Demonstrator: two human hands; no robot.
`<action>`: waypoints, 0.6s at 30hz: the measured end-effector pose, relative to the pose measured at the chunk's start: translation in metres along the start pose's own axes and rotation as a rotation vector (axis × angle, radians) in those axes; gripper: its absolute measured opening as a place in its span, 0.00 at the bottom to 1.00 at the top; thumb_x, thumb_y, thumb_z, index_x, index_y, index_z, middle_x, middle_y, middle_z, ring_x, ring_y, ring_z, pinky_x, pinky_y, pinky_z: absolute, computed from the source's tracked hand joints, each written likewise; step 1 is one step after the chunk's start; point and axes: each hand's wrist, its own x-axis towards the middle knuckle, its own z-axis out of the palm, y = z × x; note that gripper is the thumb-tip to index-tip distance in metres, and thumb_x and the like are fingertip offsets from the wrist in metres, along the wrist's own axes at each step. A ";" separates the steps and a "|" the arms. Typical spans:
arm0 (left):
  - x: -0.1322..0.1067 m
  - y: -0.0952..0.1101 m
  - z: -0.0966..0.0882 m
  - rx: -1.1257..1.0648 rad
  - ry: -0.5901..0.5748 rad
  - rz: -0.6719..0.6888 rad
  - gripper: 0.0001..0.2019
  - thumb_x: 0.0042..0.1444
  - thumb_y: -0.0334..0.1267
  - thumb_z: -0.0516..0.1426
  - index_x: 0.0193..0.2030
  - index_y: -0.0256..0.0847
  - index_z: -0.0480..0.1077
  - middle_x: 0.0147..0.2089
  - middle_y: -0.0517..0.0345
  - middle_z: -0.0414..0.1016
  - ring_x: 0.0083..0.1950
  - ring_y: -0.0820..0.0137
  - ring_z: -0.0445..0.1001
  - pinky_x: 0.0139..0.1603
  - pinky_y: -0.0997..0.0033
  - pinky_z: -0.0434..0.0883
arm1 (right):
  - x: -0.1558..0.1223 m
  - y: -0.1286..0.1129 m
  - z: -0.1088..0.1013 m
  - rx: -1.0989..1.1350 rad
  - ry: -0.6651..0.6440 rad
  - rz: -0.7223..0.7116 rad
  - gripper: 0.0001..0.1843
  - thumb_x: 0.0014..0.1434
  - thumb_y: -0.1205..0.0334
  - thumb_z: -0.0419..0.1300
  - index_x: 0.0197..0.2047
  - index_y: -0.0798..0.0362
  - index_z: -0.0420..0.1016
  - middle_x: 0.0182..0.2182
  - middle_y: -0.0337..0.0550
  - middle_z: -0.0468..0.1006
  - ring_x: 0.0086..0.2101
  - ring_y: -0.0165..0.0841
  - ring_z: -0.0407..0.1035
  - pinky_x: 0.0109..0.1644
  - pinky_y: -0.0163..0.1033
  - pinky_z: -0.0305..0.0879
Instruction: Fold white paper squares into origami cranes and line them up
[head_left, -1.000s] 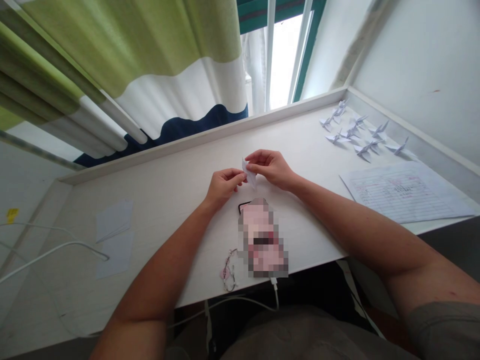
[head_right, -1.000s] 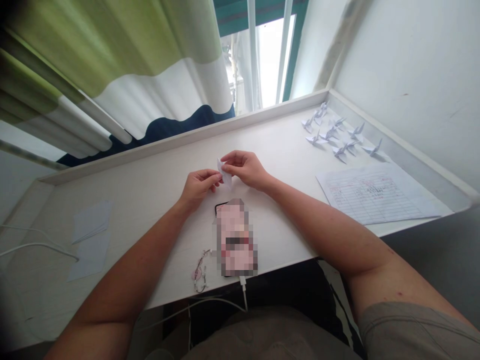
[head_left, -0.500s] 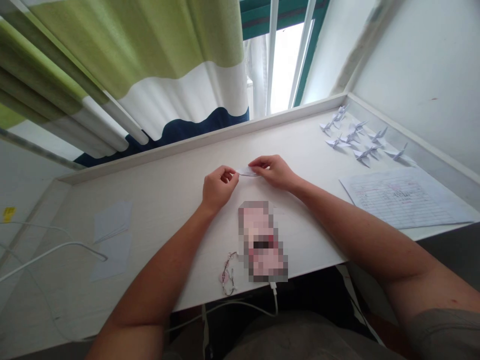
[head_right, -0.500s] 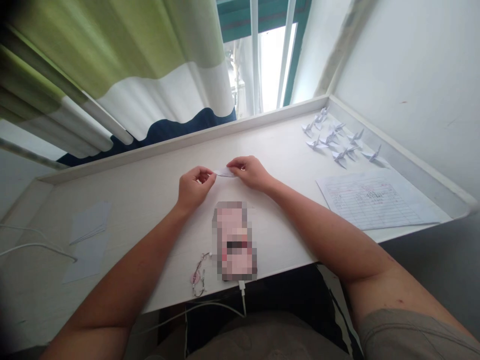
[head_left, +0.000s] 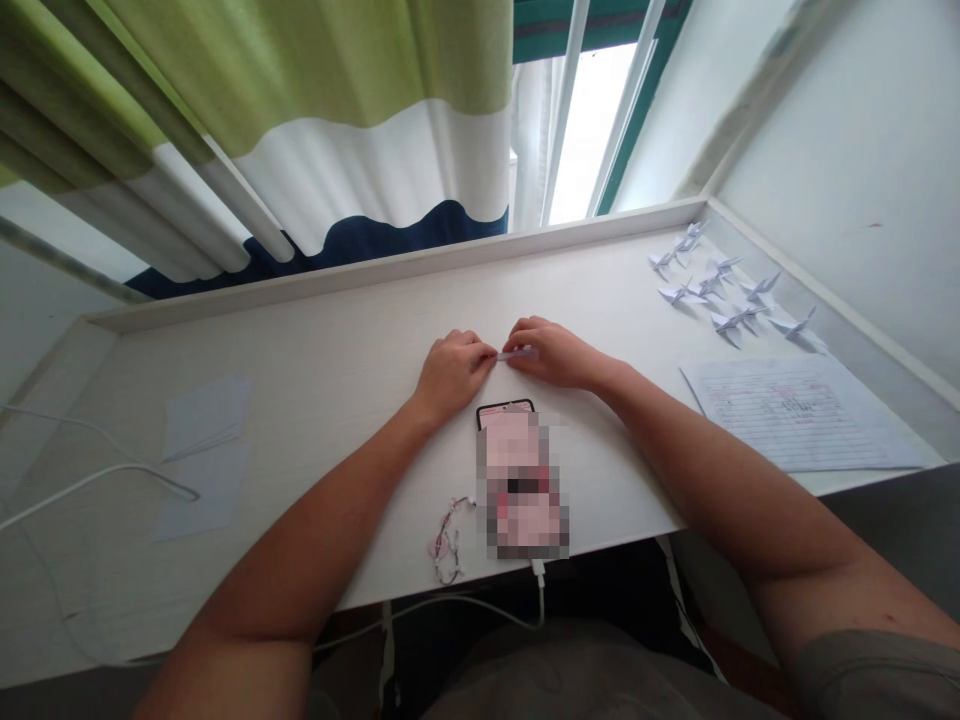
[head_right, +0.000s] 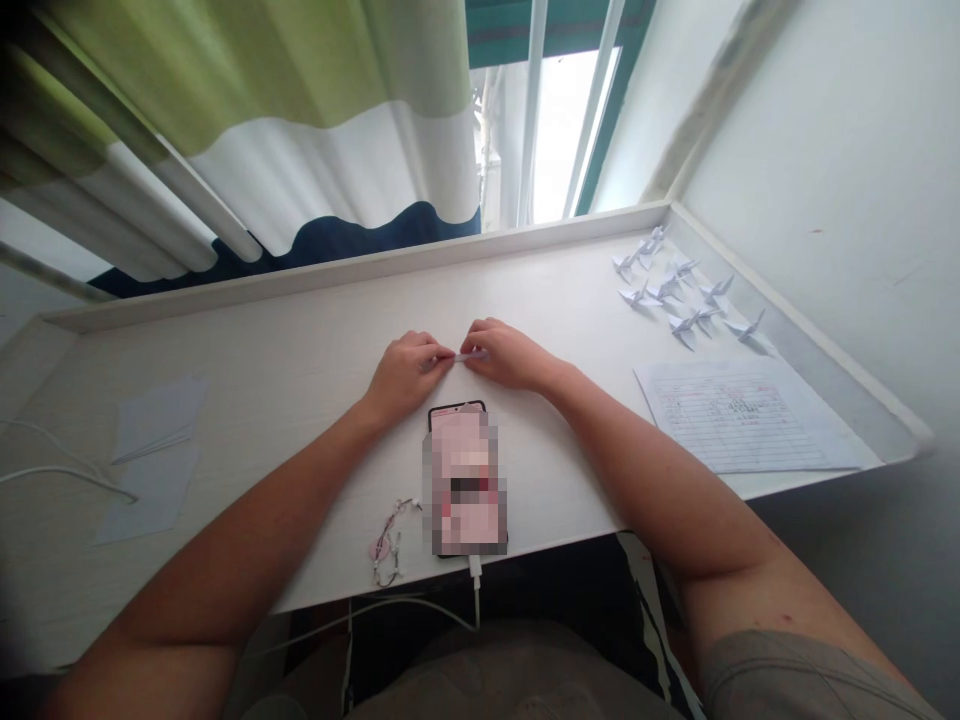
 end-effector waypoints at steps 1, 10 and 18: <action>0.000 0.001 0.000 0.009 0.001 0.000 0.10 0.72 0.38 0.59 0.49 0.46 0.85 0.45 0.51 0.83 0.52 0.56 0.76 0.55 0.53 0.71 | -0.001 0.000 -0.001 0.004 -0.006 0.006 0.09 0.67 0.65 0.63 0.44 0.51 0.86 0.44 0.50 0.83 0.46 0.43 0.75 0.54 0.48 0.71; -0.001 0.000 0.003 0.074 0.012 0.127 0.12 0.74 0.37 0.57 0.48 0.42 0.83 0.46 0.48 0.81 0.52 0.57 0.75 0.54 0.55 0.72 | -0.004 -0.005 -0.005 -0.058 -0.003 -0.014 0.09 0.69 0.66 0.62 0.40 0.50 0.84 0.42 0.48 0.82 0.46 0.43 0.72 0.55 0.49 0.69; -0.004 0.004 0.005 0.135 -0.012 0.224 0.13 0.75 0.32 0.54 0.51 0.43 0.82 0.49 0.49 0.82 0.54 0.57 0.74 0.54 0.56 0.72 | -0.005 -0.011 -0.006 -0.261 -0.003 -0.020 0.14 0.73 0.68 0.57 0.38 0.52 0.82 0.43 0.53 0.79 0.44 0.44 0.68 0.52 0.49 0.68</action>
